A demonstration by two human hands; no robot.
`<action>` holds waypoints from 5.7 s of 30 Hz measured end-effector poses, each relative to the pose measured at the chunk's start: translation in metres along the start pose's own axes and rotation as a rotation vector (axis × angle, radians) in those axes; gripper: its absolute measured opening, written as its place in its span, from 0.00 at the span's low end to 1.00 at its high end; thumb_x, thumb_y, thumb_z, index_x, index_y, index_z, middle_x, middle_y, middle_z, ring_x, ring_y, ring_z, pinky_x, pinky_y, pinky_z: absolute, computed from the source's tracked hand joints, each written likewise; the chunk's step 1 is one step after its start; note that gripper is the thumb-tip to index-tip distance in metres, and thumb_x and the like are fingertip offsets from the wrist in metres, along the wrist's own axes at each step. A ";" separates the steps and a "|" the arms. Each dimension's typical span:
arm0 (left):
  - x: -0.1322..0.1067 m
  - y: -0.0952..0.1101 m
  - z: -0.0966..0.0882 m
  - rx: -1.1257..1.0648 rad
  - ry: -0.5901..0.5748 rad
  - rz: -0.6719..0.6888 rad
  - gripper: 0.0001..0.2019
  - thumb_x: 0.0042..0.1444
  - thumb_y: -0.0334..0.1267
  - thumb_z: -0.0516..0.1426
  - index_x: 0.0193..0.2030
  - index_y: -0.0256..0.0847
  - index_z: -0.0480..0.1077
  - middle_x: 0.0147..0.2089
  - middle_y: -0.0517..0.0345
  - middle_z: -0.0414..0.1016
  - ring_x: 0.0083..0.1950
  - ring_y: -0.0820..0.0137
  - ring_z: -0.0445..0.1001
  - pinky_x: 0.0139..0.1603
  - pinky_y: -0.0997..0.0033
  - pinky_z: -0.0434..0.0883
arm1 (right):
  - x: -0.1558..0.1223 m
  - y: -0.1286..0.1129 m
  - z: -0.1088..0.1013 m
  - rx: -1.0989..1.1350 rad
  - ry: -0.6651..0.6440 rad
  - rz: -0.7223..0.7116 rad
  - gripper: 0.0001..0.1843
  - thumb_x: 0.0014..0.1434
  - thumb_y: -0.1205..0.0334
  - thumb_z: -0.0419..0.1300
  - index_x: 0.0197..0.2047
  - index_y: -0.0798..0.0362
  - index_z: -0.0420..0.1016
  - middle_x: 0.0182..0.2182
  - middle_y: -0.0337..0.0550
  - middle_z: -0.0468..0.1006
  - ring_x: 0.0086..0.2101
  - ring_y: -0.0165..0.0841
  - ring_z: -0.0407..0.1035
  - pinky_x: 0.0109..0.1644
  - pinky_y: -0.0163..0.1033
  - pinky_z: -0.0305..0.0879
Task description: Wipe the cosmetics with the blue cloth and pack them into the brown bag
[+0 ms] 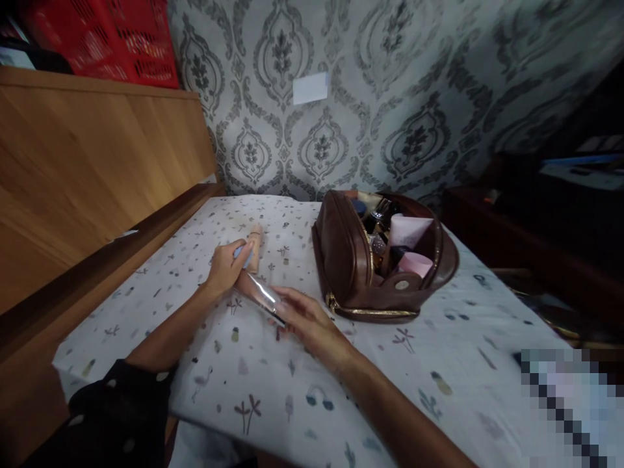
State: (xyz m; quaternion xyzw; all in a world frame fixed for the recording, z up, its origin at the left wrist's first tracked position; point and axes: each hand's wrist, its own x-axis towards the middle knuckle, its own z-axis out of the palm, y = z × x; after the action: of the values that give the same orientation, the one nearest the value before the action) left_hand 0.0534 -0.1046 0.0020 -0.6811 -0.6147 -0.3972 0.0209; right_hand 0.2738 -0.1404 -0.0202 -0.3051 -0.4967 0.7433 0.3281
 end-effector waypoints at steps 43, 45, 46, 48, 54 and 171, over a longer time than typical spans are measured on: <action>-0.014 0.022 0.017 0.141 -0.077 0.582 0.22 0.70 0.51 0.43 0.46 0.39 0.72 0.40 0.49 0.78 0.43 0.61 0.74 0.51 0.57 0.66 | 0.009 -0.004 -0.012 0.156 0.175 0.127 0.13 0.56 0.51 0.61 0.35 0.53 0.72 0.24 0.43 0.78 0.17 0.25 0.59 0.18 0.31 0.42; -0.010 0.012 0.012 0.064 -0.084 0.478 0.21 0.70 0.49 0.43 0.45 0.39 0.71 0.39 0.50 0.78 0.43 0.62 0.74 0.50 0.59 0.67 | 0.007 -0.008 -0.010 0.162 0.145 0.159 0.13 0.59 0.51 0.59 0.36 0.54 0.72 0.24 0.43 0.78 0.17 0.25 0.59 0.18 0.31 0.44; -0.009 0.010 0.011 0.024 -0.104 0.444 0.20 0.70 0.49 0.43 0.43 0.40 0.71 0.39 0.50 0.78 0.42 0.62 0.74 0.49 0.60 0.67 | 0.006 -0.009 -0.009 0.174 0.125 0.170 0.15 0.60 0.50 0.58 0.35 0.54 0.72 0.23 0.43 0.77 0.17 0.25 0.60 0.18 0.31 0.45; -0.011 0.011 0.012 -0.056 -0.161 0.383 0.20 0.69 0.49 0.43 0.38 0.40 0.70 0.35 0.52 0.76 0.39 0.64 0.73 0.47 0.62 0.67 | 0.006 -0.010 -0.007 0.214 0.076 0.153 0.19 0.60 0.44 0.58 0.33 0.54 0.72 0.26 0.44 0.78 0.21 0.27 0.65 0.20 0.31 0.52; -0.027 0.039 0.022 -0.507 -0.275 0.078 0.23 0.70 0.51 0.42 0.27 0.42 0.58 0.23 0.64 0.60 0.27 0.72 0.62 0.33 0.70 0.61 | 0.011 0.005 -0.009 0.007 0.049 -0.183 0.25 0.48 0.42 0.71 0.34 0.50 0.66 0.30 0.37 0.73 0.29 0.29 0.67 0.28 0.33 0.61; 0.087 0.195 -0.045 0.101 -0.346 0.869 0.11 0.68 0.40 0.52 0.49 0.43 0.74 0.47 0.54 0.79 0.47 0.64 0.77 0.44 0.69 0.70 | -0.153 -0.127 -0.061 -1.146 0.637 -0.570 0.16 0.65 0.53 0.55 0.50 0.52 0.76 0.35 0.46 0.80 0.28 0.34 0.72 0.31 0.38 0.66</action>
State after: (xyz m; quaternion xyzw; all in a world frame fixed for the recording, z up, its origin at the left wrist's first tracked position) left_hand 0.1904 -0.1041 0.1721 -0.9298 -0.2853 -0.2019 0.1155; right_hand 0.4357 -0.1916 0.0987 -0.4901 -0.7497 0.1256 0.4265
